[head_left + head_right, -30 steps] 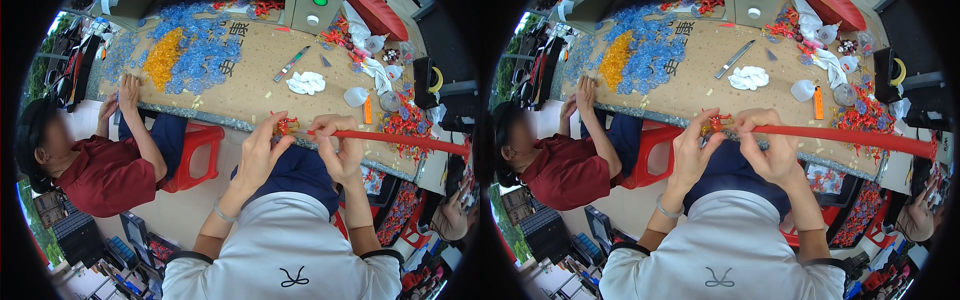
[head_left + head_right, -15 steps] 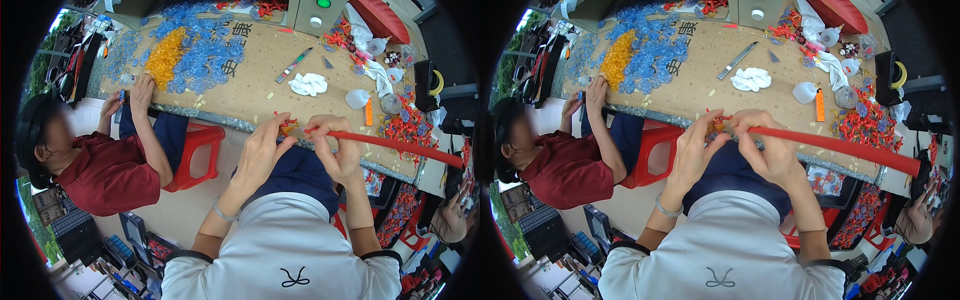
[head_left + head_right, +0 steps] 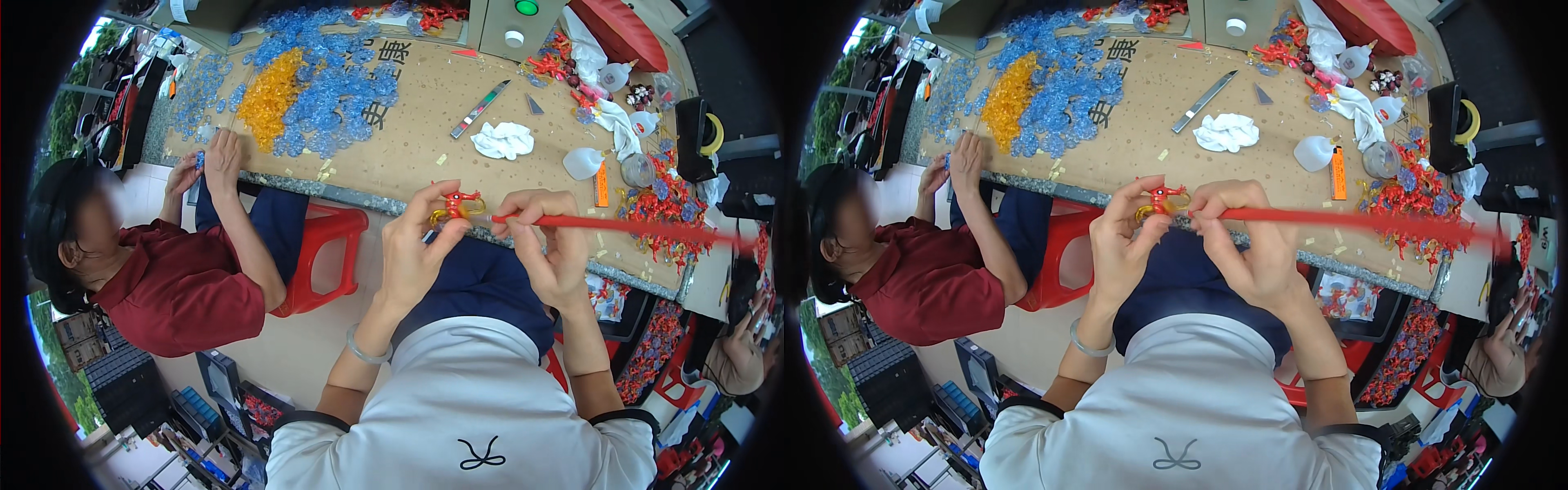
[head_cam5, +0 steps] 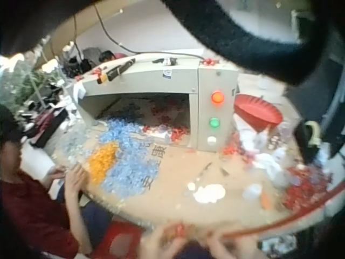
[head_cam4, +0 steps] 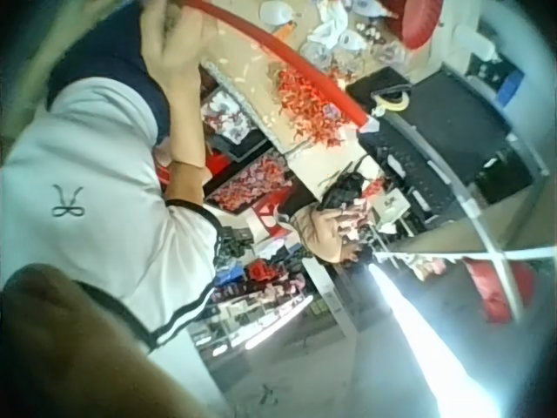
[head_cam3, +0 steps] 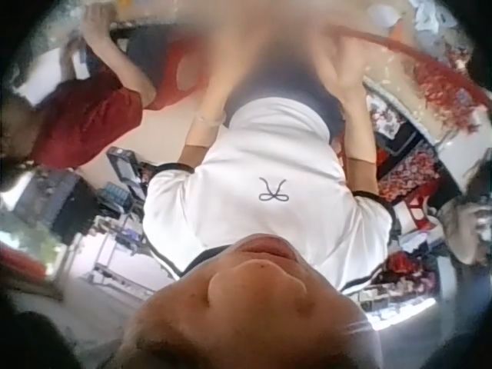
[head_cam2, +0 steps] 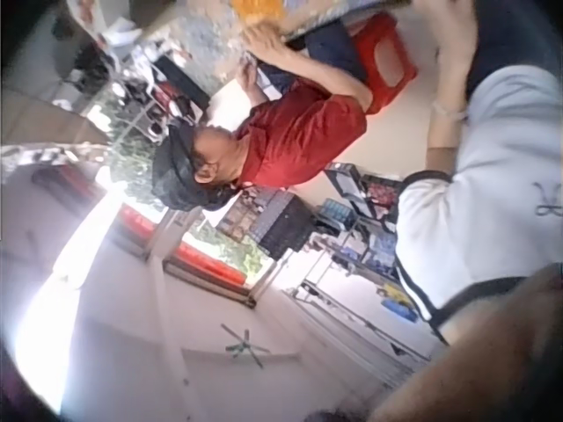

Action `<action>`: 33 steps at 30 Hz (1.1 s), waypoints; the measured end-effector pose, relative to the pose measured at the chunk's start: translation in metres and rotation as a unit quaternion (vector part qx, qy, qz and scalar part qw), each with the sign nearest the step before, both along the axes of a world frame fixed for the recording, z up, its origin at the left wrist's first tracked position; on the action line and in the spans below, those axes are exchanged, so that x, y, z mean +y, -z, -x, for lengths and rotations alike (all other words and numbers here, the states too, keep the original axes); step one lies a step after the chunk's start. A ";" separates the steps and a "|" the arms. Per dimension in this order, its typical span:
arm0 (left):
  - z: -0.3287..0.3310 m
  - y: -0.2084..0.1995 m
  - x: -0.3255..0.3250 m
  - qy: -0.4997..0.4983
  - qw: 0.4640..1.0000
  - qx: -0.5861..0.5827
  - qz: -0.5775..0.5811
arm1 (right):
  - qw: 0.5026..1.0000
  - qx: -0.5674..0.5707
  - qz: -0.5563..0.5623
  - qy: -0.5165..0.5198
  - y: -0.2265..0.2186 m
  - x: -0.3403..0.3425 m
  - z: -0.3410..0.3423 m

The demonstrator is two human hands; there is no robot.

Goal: Apply glue and assemble small decorative toy parts at a factory workstation.

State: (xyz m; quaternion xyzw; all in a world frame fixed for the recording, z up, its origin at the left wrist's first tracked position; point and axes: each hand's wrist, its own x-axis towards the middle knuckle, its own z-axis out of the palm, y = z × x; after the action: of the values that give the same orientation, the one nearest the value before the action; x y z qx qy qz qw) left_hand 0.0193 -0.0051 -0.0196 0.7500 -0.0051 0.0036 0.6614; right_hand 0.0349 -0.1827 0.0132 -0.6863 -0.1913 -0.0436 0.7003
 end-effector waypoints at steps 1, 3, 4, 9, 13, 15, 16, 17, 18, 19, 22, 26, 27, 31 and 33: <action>0.000 -0.001 0.001 0.000 1.000 0.006 0.015 | 0.999 0.031 -0.003 -0.021 0.000 -0.002 0.000; -0.001 -0.003 0.002 -0.001 0.999 0.017 0.045 | 0.997 0.008 -0.072 0.012 -0.001 0.004 -0.003; 0.000 -0.004 0.002 0.000 0.999 0.011 0.034 | 0.994 -0.002 -0.106 0.028 -0.002 0.006 -0.004; 0.002 0.000 0.002 -0.001 1.000 -0.027 0.011 | 0.993 0.048 -0.104 0.021 -0.003 0.000 -0.003; 0.000 0.004 0.008 -0.021 0.998 -0.050 -0.035 | 0.971 0.129 0.152 0.134 -0.019 -0.011 -0.012; 0.002 0.007 0.014 -0.032 0.997 -0.053 -0.050 | 0.939 0.175 0.269 0.126 -0.007 -0.012 -0.016; 0.003 0.006 0.015 -0.028 0.997 -0.045 -0.054 | 0.927 0.182 0.304 0.123 0.006 -0.012 -0.017; 0.003 0.004 0.013 -0.022 0.997 -0.038 -0.057 | 0.913 0.189 0.339 0.123 0.016 -0.015 -0.019; 0.002 0.003 0.011 -0.017 0.998 -0.031 -0.060 | 0.902 0.187 0.366 0.132 0.024 -0.021 -0.022; 0.002 0.005 0.009 -0.014 0.997 -0.050 -0.064 | 0.892 0.185 0.390 0.137 0.029 -0.024 -0.025; -0.001 0.009 0.002 -0.008 0.991 -0.098 -0.094 | 0.891 0.131 0.389 0.194 0.033 -0.026 -0.025; -0.001 0.002 -0.003 -0.013 0.977 -0.124 -0.173 | 0.914 -0.019 0.335 0.227 0.018 -0.006 -0.013; 0.000 0.001 -0.003 -0.015 0.974 -0.127 -0.189 | 0.940 0.031 0.296 0.169 0.012 0.000 -0.005; 0.003 -0.004 -0.004 0.001 0.967 -0.141 -0.214 | 0.977 0.211 0.022 0.009 0.025 0.021 0.014; 0.006 -0.015 -0.004 0.024 0.970 -0.115 -0.213 | 0.981 0.190 -0.030 -0.001 0.026 0.022 0.015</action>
State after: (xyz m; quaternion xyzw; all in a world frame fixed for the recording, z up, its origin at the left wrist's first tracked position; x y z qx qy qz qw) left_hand 0.0132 -0.0088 -0.0042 0.8681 -0.0995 0.0726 0.4809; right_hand 0.0200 -0.1604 -0.0133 -0.6603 -0.0545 0.0825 0.7444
